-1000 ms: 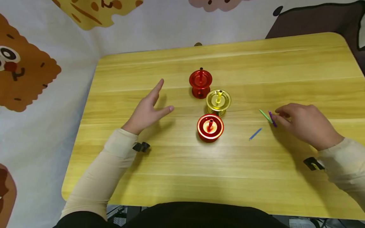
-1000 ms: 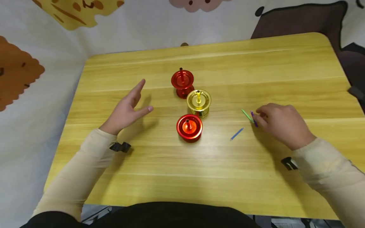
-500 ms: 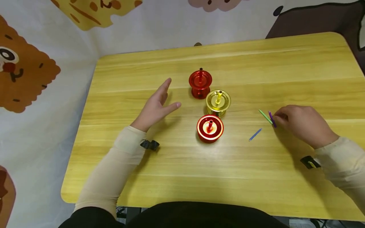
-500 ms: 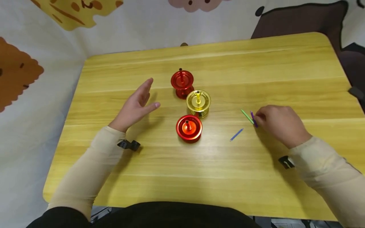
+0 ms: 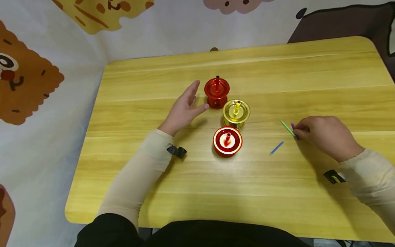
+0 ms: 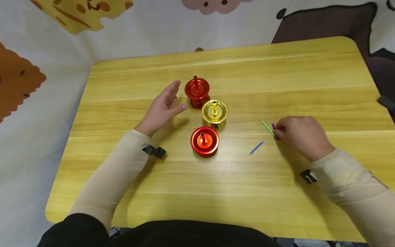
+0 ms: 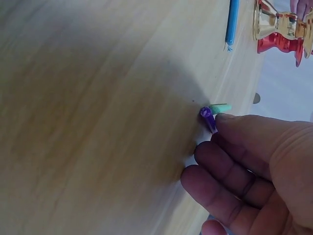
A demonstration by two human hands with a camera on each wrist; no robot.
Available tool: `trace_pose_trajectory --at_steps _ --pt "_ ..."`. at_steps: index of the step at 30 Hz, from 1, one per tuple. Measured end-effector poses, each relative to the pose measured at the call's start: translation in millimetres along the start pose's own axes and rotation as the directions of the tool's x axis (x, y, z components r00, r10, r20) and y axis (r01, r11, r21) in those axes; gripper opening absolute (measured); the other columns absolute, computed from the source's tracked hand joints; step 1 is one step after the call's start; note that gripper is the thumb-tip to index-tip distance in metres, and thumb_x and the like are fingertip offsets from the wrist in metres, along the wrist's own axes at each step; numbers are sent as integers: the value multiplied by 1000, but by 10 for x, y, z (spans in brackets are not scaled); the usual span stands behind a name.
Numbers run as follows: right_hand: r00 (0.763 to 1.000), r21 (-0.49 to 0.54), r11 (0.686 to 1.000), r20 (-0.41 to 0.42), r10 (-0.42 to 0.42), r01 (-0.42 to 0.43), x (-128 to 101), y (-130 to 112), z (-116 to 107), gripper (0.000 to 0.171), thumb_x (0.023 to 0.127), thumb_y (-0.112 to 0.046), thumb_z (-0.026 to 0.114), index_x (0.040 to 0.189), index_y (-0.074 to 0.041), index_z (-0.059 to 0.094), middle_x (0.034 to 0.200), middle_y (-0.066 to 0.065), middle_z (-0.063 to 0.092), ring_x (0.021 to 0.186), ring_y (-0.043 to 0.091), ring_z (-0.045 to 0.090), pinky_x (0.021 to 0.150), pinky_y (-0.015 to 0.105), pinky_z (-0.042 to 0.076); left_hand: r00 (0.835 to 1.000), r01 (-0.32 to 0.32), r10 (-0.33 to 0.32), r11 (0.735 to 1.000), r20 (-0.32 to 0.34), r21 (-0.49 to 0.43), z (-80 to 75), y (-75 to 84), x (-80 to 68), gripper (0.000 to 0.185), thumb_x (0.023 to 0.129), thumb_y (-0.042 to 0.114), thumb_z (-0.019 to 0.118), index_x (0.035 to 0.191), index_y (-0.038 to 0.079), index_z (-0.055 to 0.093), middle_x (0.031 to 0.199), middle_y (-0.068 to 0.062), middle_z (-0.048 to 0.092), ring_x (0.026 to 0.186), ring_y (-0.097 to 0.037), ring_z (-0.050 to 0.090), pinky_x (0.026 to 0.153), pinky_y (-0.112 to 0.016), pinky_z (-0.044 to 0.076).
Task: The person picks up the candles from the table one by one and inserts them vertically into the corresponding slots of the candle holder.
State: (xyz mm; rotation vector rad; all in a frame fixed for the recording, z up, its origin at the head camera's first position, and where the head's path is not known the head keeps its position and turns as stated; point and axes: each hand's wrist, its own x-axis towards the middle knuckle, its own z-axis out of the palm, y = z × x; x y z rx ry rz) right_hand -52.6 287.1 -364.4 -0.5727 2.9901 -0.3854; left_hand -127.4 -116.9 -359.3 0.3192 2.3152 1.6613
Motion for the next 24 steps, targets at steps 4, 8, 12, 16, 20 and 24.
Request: trace_pose_trajectory --at_steps 4,8,12,16,20,24 --pt "1000 -8 1000 6 5 -5 13 4 -3 7 85 -14 80 80 -12 75 71 -3 70 58 13 57 54 40 48 999 30 -30 1000 11 -9 60 4 108 87 94 13 72 161 12 17 167 -2 17 151 -13 19 118 -21 25" --pt "1000 -16 1000 10 3 -3 23 10 -9 19 87 -16 78 71 -18 70 63 -10 63 54 11 47 51 36 42 999 53 -52 998 10 -30 117 2 214 89 92 15 75 161 12 18 167 -2 19 151 -12 20 117 -18 24" --pt "999 -4 999 31 44 -44 27 0 -17 10 88 -18 77 80 -12 77 68 -4 69 57 13 55 54 41 47 999 43 -42 997 17 -57 171 -6 336 93 90 18 78 161 9 19 166 -5 23 150 -12 25 115 -15 26" --pt "991 24 996 104 88 -91 69 -17 -21 13 91 -17 74 93 -5 79 78 4 74 63 16 58 58 43 49 999 35 -34 998 33 -49 199 -13 447 96 87 18 81 160 8 19 162 -8 31 144 -15 37 113 -19 33" --pt "972 40 992 207 110 -120 151 -42 -43 18 94 -18 70 98 -3 79 84 9 74 65 16 56 59 41 48 997 69 -69 998 31 9 198 -31 496 94 87 20 82 160 10 24 156 -6 41 134 -17 50 107 -23 43" --pt "945 44 988 303 125 -145 232 -56 -115 21 97 -20 67 91 -4 79 74 5 70 61 17 52 55 37 45 997 70 -70 997 32 28 209 -41 512 89 88 23 81 159 11 27 153 -6 46 130 -18 54 105 -24 45"
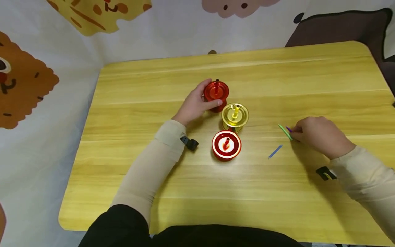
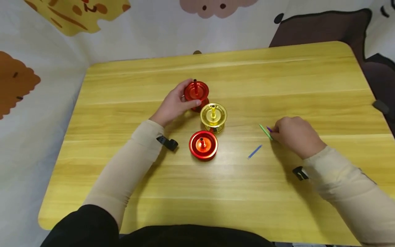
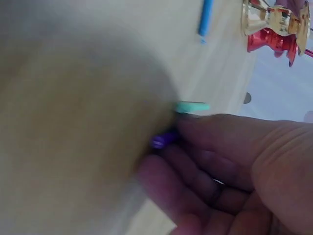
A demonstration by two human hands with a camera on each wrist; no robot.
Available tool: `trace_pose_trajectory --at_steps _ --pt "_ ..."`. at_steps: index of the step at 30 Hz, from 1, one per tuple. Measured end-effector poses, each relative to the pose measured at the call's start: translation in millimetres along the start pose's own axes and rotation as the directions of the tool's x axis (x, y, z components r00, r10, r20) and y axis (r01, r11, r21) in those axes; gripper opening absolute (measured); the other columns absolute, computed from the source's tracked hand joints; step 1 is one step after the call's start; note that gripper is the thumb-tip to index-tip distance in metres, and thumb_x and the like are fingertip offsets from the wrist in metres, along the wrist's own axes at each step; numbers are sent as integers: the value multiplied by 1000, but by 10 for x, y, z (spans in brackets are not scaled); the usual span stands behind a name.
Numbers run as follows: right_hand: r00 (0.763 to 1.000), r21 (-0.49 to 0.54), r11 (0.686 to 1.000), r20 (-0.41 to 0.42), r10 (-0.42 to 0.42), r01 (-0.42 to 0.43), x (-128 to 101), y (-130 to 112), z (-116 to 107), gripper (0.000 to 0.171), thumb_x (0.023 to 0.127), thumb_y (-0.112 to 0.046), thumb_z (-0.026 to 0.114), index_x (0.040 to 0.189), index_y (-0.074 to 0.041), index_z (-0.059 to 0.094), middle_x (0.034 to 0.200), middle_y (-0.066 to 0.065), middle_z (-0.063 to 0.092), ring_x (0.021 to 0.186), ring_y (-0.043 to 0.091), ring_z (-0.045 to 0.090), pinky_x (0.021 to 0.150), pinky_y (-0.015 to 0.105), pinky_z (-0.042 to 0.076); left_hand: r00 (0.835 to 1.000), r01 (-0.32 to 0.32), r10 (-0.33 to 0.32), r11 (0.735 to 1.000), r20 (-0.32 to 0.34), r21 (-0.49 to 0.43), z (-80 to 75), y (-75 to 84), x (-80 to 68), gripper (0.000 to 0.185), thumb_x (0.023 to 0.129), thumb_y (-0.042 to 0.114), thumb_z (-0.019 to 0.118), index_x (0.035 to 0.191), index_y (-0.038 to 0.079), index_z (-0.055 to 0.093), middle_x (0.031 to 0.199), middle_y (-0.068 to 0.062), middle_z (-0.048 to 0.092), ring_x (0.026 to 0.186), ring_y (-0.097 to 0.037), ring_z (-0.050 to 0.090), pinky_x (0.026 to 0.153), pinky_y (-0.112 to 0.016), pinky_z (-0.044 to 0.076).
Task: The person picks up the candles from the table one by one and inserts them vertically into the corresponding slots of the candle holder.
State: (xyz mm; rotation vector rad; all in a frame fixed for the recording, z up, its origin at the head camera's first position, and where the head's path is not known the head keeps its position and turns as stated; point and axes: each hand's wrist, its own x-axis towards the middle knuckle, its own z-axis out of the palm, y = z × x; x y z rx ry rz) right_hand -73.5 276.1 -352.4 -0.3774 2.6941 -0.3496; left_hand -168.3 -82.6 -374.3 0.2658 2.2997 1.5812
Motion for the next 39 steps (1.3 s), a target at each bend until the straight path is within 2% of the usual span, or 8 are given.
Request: trace_pose_trajectory --at_steps 5,9,13,16,19,23,32,39 --pt "998 -24 999 66 -25 27 95 -40 -126 34 98 -21 65 64 -15 62 58 -6 47 57 16 40 54 31 33 1000 -17 16 1000 -26 -8 -15 7 -33 86 88 26 80 157 13 31 149 -5 50 128 -16 56 104 -23 46" --pt "997 -25 999 71 -20 22 203 -83 -179 39 96 -23 63 61 -18 48 59 -5 40 58 15 38 56 31 29 998 -27 24 997 -52 -66 -89 -20 -81 84 88 21 81 156 12 33 146 -5 53 125 -15 57 104 -24 46" --pt "998 34 999 67 19 -21 254 -113 -131 32 92 -23 65 64 -16 50 60 -3 43 59 15 39 55 31 31 998 -13 9 997 -60 -82 -147 -79 -168 84 88 20 81 156 12 33 146 -4 54 125 -14 57 104 -25 47" --pt "999 81 995 16 49 -50 241 -96 -75 23 89 -25 67 74 -11 59 68 0 56 62 18 47 56 32 37 998 -7 2 996 -59 -87 -153 -112 -199 84 87 21 81 156 13 34 146 -3 54 126 -14 57 104 -25 47" --pt "994 112 992 -90 61 -51 207 -70 -47 21 90 -28 68 88 -6 66 79 5 67 66 21 55 57 33 43 998 -3 -2 996 -60 -91 -150 -103 -191 85 87 22 81 157 14 34 146 -3 53 126 -14 57 104 -25 47" --pt "975 162 986 -210 66 -32 163 -75 -51 22 91 -27 65 93 -5 69 82 7 71 63 21 58 54 34 45 998 28 -34 995 -61 -96 -139 -29 -186 85 88 21 80 157 16 32 148 -3 52 128 -14 56 105 -24 46" --pt "947 152 988 -318 41 8 119 -100 -141 18 91 -23 69 90 -5 69 81 8 71 54 18 51 45 28 39 997 53 -56 996 -47 -73 -84 365 -270 81 90 15 77 157 13 32 150 -6 51 131 -17 54 107 -24 44" --pt "936 161 987 -350 32 27 144 -147 -150 17 90 -22 70 89 -6 69 78 7 71 50 15 51 42 26 38 998 46 -49 995 -32 -91 -53 400 -238 81 89 14 79 156 14 34 149 -4 52 130 -16 54 106 -25 44"
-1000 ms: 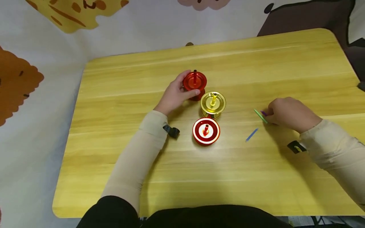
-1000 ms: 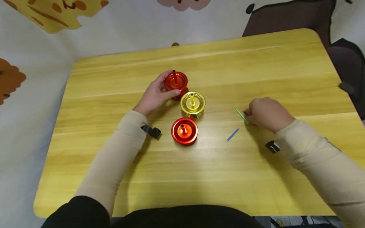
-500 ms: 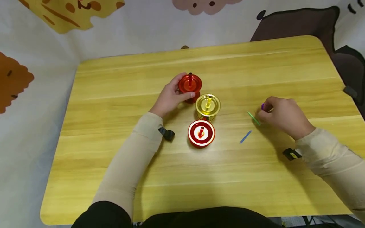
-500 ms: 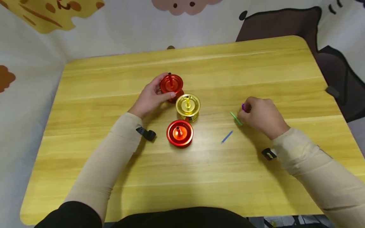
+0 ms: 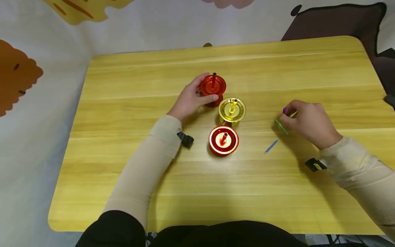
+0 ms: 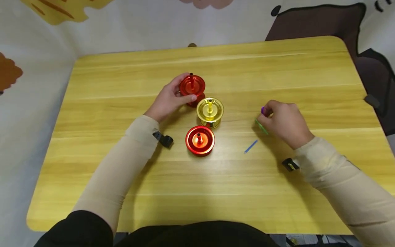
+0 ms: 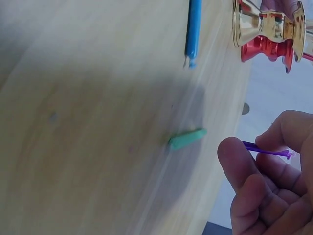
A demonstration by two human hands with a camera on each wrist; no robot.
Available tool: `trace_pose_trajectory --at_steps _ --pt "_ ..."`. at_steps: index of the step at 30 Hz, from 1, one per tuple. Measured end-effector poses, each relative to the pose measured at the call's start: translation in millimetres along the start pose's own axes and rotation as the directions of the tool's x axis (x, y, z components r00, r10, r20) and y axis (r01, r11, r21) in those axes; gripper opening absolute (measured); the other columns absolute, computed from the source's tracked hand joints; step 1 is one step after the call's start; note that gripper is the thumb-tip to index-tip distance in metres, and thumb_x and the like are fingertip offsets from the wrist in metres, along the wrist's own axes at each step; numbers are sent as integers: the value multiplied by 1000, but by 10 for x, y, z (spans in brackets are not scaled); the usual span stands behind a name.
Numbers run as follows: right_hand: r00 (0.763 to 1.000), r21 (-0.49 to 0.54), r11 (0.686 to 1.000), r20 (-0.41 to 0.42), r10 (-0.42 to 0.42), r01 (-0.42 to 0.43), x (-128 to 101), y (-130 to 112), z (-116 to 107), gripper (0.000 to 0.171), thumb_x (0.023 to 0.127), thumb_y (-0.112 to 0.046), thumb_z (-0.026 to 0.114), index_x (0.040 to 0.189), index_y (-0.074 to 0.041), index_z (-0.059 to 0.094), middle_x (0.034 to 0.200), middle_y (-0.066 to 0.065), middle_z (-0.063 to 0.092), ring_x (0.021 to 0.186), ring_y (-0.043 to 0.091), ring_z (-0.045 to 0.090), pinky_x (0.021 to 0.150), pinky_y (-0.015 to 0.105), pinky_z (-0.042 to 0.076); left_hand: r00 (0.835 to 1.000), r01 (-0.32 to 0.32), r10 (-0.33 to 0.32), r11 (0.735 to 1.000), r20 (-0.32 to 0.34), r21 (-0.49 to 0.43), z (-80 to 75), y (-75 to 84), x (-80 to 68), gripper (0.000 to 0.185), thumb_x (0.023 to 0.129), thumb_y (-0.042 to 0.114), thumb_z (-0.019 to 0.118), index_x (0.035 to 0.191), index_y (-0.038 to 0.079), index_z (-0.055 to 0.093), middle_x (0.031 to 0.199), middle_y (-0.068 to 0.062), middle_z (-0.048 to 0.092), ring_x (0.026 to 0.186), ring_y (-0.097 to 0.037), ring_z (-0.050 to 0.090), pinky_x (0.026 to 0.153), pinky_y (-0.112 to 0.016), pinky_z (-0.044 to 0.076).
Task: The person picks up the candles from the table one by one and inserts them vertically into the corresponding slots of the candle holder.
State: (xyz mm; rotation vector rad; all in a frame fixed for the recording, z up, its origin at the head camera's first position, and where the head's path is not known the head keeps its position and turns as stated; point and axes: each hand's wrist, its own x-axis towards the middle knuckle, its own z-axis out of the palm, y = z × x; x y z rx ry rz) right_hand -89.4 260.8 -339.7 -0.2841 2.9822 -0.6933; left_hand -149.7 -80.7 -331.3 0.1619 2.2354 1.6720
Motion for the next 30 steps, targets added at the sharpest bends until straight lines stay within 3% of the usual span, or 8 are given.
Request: trace_pose_trajectory --at_steps 8,15,21,25,30 --pt "999 20 999 -20 -46 47 28 -63 1 14 91 -17 66 89 -4 68 78 14 72 53 15 58 42 24 41 1000 13 -13 1000 11 8 54 10 3 80 90 14 78 156 14 34 149 -4 52 129 -17 54 106 -25 44" --pt "999 40 999 -45 -19 20 82 -125 -48 13 89 -19 65 87 -7 68 68 5 70 61 20 66 44 22 42 1000 -1 1 1000 26 -3 94 7 19 78 91 13 76 156 12 34 149 -7 51 130 -18 54 106 -24 44" --pt "997 38 998 -67 -48 51 147 -193 3 11 88 -18 66 86 -7 69 69 5 71 65 24 69 48 15 41 1000 9 -10 1000 27 9 89 -4 2 77 91 13 76 156 13 35 149 -7 51 129 -19 54 106 -25 45" --pt "995 58 996 -77 -66 71 196 -242 29 11 88 -18 66 87 -7 68 71 6 71 66 26 70 49 12 39 1000 5 -5 1000 25 2 85 -37 15 77 91 13 76 156 13 35 149 -7 51 130 -19 54 106 -26 45" --pt "994 84 994 -79 -70 76 250 -318 42 10 88 -18 67 87 -7 68 75 8 72 67 23 70 51 10 38 1000 -8 8 1000 9 -14 93 -230 135 80 90 15 78 157 16 34 150 -5 50 131 -19 54 107 -26 44"
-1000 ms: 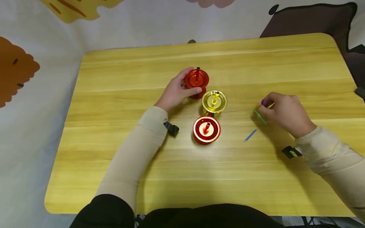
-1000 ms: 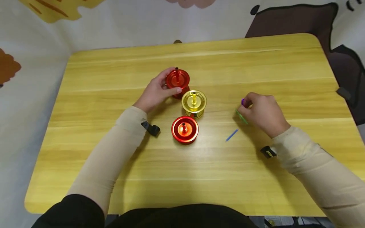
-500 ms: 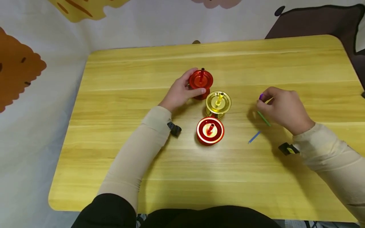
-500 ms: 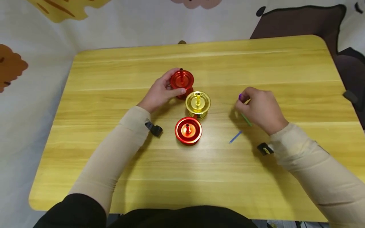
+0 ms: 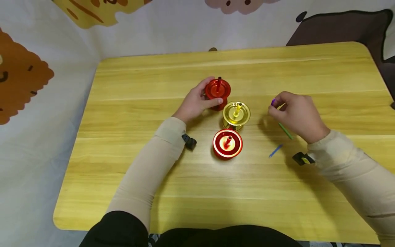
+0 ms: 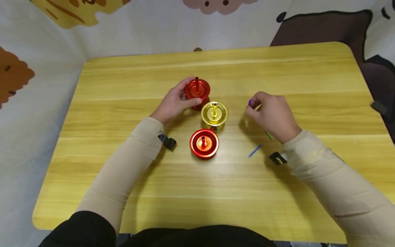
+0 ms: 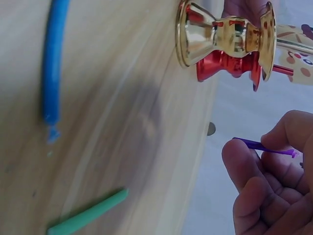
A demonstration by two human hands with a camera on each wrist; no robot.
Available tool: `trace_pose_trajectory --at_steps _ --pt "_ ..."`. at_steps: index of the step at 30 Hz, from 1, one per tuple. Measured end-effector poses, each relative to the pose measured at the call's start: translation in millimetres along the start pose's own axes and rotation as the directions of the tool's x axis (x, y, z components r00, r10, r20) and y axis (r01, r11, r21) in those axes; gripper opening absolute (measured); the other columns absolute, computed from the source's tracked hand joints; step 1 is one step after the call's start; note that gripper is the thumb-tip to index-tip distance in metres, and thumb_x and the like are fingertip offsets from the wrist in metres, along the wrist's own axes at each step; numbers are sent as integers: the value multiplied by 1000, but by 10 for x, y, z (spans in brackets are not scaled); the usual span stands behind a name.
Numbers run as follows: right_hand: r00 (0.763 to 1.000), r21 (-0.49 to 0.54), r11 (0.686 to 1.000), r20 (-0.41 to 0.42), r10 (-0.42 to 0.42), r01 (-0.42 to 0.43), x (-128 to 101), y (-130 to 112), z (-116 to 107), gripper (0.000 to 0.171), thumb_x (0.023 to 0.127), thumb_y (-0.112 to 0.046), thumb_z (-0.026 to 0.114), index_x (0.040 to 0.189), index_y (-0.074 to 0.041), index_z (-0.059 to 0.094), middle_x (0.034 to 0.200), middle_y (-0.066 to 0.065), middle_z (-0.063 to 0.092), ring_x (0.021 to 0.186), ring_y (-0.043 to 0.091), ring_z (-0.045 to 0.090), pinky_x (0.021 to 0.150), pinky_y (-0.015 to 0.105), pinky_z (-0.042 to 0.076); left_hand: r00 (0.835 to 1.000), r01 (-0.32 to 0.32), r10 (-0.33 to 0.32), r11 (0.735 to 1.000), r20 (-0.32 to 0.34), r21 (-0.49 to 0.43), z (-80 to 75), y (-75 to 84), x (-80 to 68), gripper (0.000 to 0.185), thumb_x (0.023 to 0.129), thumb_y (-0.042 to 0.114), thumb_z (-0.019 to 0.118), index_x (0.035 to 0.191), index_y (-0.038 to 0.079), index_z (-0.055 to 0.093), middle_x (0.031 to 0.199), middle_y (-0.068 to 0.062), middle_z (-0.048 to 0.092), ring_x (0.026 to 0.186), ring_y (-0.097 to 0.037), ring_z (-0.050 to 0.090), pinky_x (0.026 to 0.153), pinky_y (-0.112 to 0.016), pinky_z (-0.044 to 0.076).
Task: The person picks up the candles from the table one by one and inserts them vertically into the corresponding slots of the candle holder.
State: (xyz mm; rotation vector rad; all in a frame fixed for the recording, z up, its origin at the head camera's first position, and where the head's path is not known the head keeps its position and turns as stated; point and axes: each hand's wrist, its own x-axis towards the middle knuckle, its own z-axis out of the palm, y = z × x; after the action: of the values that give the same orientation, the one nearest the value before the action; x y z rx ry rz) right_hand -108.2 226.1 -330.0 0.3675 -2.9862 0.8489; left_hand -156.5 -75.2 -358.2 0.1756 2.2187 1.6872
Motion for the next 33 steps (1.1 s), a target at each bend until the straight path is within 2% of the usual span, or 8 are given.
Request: trace_pose_trajectory --at_steps 2,6,8,9,13,16,27,33 --pt "1000 16 1000 -6 1 -1 12 -32 5 9 88 -17 67 87 -7 68 78 9 72 67 21 69 51 9 39 1000 -13 13 1000 -6 -17 7 -96 56 81 89 16 79 157 18 34 150 -3 50 130 -17 54 106 -25 44" --pt "999 43 999 -31 -14 16 44 -90 33 8 88 -16 68 86 -8 68 79 8 73 66 17 68 52 8 40 999 -34 34 999 -13 -42 26 -182 94 83 88 19 80 157 19 34 148 0 52 128 -15 55 105 -24 45" --pt "999 53 998 -45 -27 29 66 -117 46 7 88 -16 68 86 -9 68 79 8 73 65 8 66 52 8 40 999 -43 42 997 -13 -59 37 -203 103 83 88 20 81 157 19 34 147 1 52 128 -14 55 105 -24 46" --pt "998 57 998 -51 -31 34 79 -132 51 7 88 -16 68 85 -9 68 78 7 73 64 2 64 52 8 40 999 -39 38 997 -12 -61 42 -173 87 83 88 20 80 157 18 34 147 0 52 128 -15 55 105 -24 46" --pt "997 73 996 -67 -45 49 124 -194 75 7 88 -16 68 85 -9 68 77 7 72 61 -5 58 51 9 40 1000 -20 19 998 -7 -57 44 -3 -14 79 90 15 78 156 15 34 149 -5 51 130 -18 54 105 -25 45" --pt "996 81 995 -76 -53 60 159 -232 100 7 88 -15 68 85 -8 68 77 7 71 61 1 58 51 11 40 1000 -12 12 999 -7 -34 40 93 -80 78 91 13 76 156 14 34 150 -7 50 131 -19 54 106 -24 45" --pt "990 114 989 -116 -81 95 277 -274 193 6 86 -12 67 85 -6 67 74 7 68 60 11 56 51 13 38 1000 -29 29 999 -3 -26 73 84 -52 77 91 15 76 156 15 35 148 -7 52 131 -20 54 108 -25 43" --pt "989 132 988 -134 -61 79 310 -298 253 6 87 -11 66 86 -5 67 72 8 66 60 18 55 52 15 37 999 -35 35 999 9 -13 99 93 -32 77 92 15 75 157 14 34 149 -9 50 132 -22 53 109 -27 43"
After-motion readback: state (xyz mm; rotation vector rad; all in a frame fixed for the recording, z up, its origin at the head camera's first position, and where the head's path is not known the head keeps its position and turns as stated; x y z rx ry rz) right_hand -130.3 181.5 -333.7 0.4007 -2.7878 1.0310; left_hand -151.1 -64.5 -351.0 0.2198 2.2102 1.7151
